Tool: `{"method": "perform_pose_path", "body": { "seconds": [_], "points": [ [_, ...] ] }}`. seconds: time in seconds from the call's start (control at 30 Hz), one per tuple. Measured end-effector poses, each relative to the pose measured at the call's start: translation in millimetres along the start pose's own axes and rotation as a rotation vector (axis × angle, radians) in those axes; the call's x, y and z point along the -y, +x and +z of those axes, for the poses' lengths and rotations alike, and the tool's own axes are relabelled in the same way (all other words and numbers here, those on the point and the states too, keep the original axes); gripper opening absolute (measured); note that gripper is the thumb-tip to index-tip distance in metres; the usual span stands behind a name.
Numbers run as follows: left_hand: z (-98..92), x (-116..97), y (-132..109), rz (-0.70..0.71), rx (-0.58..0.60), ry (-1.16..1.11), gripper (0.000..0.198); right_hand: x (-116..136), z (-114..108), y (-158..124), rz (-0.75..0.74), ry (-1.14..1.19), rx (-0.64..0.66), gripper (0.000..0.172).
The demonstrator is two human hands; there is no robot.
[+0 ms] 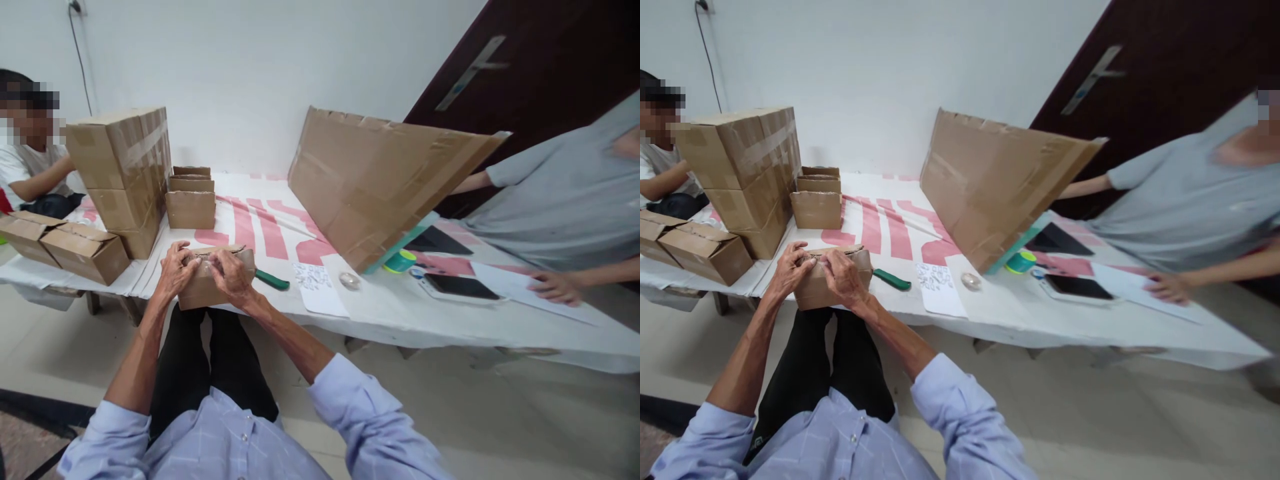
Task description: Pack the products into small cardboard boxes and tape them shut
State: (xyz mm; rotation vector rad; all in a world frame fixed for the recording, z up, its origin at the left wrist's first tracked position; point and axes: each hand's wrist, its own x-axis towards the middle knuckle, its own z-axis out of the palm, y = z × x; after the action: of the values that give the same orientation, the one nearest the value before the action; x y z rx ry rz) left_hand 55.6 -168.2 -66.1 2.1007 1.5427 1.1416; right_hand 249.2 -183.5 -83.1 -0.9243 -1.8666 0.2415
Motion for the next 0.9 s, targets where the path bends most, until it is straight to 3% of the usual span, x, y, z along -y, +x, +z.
{"method": "perform_pose_path", "body": {
  "seconds": [0.33, 0.67, 0.9],
  "points": [
    [1.8, 1.6, 6.7, -0.011, 0.007, 0.065, 0.013, 21.5, -20.5, -34.2, 0.17, 0.295, -0.185, 0.003],
    [-1.7, -19.8, 27.5, 0.048, -0.043, 0.2, 0.013, 34.1, -31.8, -38.6, 0.208, 0.414, -0.304, 0.006],
    [11.8, -38.0, 20.7, 0.099, -0.025, 0.294, 0.019, 35.3, -49.2, -48.6, 0.231, 0.418, -0.354, 0.004]
  ]
}}
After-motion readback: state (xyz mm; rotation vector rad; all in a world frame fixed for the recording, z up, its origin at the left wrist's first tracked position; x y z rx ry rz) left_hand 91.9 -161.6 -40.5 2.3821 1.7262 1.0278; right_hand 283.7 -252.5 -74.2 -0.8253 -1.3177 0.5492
